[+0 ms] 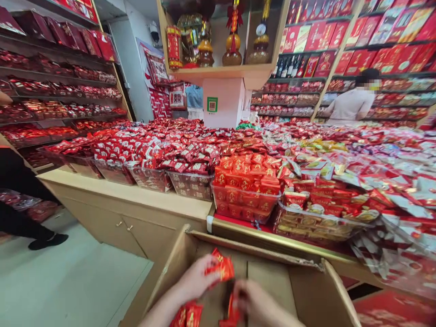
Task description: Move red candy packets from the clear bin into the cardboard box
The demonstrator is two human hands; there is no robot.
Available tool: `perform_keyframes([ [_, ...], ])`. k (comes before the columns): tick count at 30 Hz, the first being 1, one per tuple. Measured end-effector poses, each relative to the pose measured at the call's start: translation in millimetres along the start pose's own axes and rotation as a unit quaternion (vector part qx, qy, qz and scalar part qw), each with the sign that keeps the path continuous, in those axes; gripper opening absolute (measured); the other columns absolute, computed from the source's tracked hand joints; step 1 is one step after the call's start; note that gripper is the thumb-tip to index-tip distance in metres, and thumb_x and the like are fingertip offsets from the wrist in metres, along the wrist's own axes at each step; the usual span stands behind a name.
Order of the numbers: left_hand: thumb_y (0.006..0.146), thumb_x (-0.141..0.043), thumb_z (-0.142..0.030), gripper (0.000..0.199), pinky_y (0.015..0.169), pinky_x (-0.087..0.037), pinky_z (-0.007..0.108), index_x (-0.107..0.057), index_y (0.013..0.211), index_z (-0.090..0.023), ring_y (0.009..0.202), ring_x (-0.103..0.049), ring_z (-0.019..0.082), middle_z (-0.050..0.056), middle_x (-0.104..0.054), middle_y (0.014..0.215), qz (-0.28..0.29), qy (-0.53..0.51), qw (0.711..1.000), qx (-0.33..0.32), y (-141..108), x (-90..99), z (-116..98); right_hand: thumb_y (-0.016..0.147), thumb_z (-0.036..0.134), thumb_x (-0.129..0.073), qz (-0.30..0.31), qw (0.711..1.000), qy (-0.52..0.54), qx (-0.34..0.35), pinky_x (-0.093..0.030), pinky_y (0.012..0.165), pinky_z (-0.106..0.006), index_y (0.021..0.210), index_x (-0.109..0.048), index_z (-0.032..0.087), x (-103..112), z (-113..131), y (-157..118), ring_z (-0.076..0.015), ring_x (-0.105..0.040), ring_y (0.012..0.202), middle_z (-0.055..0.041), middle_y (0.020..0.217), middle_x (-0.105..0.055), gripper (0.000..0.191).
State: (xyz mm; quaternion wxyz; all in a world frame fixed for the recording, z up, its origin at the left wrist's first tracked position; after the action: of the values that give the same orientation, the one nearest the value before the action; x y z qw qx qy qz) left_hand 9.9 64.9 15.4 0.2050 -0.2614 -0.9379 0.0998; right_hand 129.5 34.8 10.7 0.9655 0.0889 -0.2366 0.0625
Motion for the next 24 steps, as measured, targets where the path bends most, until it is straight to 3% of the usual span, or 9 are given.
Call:
perform_keyframes([
  [3,0.075,-0.052,-0.03,0.036,0.063,-0.043,0.027,-0.04,0.106,-0.017,0.074,-0.061,0.015,0.007,-0.058,0.099,-0.007,-0.229,0.973,-0.035,1.8,3.6,-23.5,0.071,0.045,-0.051,-0.018,0.988,0.123,-0.094,-0.038,0.044,-0.021,0.065,-0.052,0.017,29.8,-1.3,0.3,-0.0096,-0.046,0.047,0.0022,0.055,-0.055,0.028],
  [7,0.069,-0.061,-0.017,0.045,0.069,-0.044,0.027,-0.039,0.109,-0.02,0.083,-0.061,0.016,0.006,-0.057,0.102,0.035,-0.326,0.944,-0.041,-0.3,-6.8,-26.1,0.068,0.048,-0.058,-0.049,0.933,0.296,-0.198,-0.024,0.033,-0.016,0.068,-0.044,0.017,34.0,-4.4,-4.9,-0.004,-0.029,0.035,0.0074,0.047,-0.042,0.034],
  [10,0.065,-0.064,-0.013,0.053,0.073,-0.045,0.029,-0.039,0.111,-0.02,0.079,-0.061,0.014,0.005,-0.057,0.101,0.098,-0.35,0.931,-0.04,-7.1,-24.4,-27.9,0.066,0.048,-0.061,-0.065,0.924,0.315,-0.205,-0.024,0.032,-0.016,0.067,-0.043,0.017,28.2,0.1,-8.3,-0.0039,-0.03,0.035,0.0077,0.045,-0.042,0.036],
  [13,0.066,-0.066,-0.018,0.057,0.075,-0.046,0.033,-0.036,0.115,-0.023,0.088,-0.058,0.017,0.006,-0.052,0.111,0.135,-0.352,0.925,-0.053,-11.3,-41.3,-32.1,0.064,0.048,-0.063,-0.113,0.916,0.328,-0.2,-0.026,0.034,-0.017,0.062,-0.039,0.018,30.1,-1.8,-11.4,-0.0045,-0.032,0.037,0.0069,0.044,-0.043,0.039],
  [15,0.063,-0.068,-0.018,0.061,0.08,-0.044,0.033,-0.036,0.115,-0.022,0.094,-0.055,0.017,0.006,-0.051,0.112,0.111,-0.333,0.933,-0.079,-10.3,-43.8,-33.6,0.065,0.047,-0.063,-0.127,0.911,0.344,-0.19,-0.028,0.037,-0.018,0.06,-0.038,0.018,30.6,-2.5,-12.7,-0.0046,-0.034,0.039,0.0065,0.046,-0.044,0.038],
  [21,0.062,-0.068,-0.016,0.057,0.085,-0.042,0.033,-0.039,0.111,-0.018,0.092,-0.055,0.015,0.005,-0.053,0.108,0.045,-0.292,0.95,-0.105,-7.3,-36.6,-32.2,0.063,0.041,-0.066,-0.082,0.881,0.419,-0.205,-0.038,0.044,-0.02,0.056,-0.039,0.017,21.0,-4.3,-17.3,-0.0063,-0.043,0.045,0.0039,0.052,-0.052,0.037],
  [24,0.065,-0.065,-0.016,0.05,0.085,-0.042,0.031,-0.042,0.109,-0.017,0.093,-0.055,0.016,0.005,-0.056,0.105,0.017,-0.279,0.952,-0.123,-8.9,-26.1,-37.9,0.062,0.038,-0.068,-0.056,0.875,0.438,-0.197,-0.043,0.049,-0.022,0.068,-0.049,0.017,17.1,0.0,-17.5,-0.0081,-0.05,0.052,0.0017,0.065,-0.058,0.03],
])
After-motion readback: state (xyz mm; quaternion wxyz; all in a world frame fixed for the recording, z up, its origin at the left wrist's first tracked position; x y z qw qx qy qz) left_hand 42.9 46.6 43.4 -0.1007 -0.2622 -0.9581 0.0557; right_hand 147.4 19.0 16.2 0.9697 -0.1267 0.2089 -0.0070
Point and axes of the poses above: each hand's wrist, its own y-axis towards the middle knuckle, its own x-axis out of the back of the hand, z = x × y, the point moved 10 cm from there along y, towards the middle knuckle
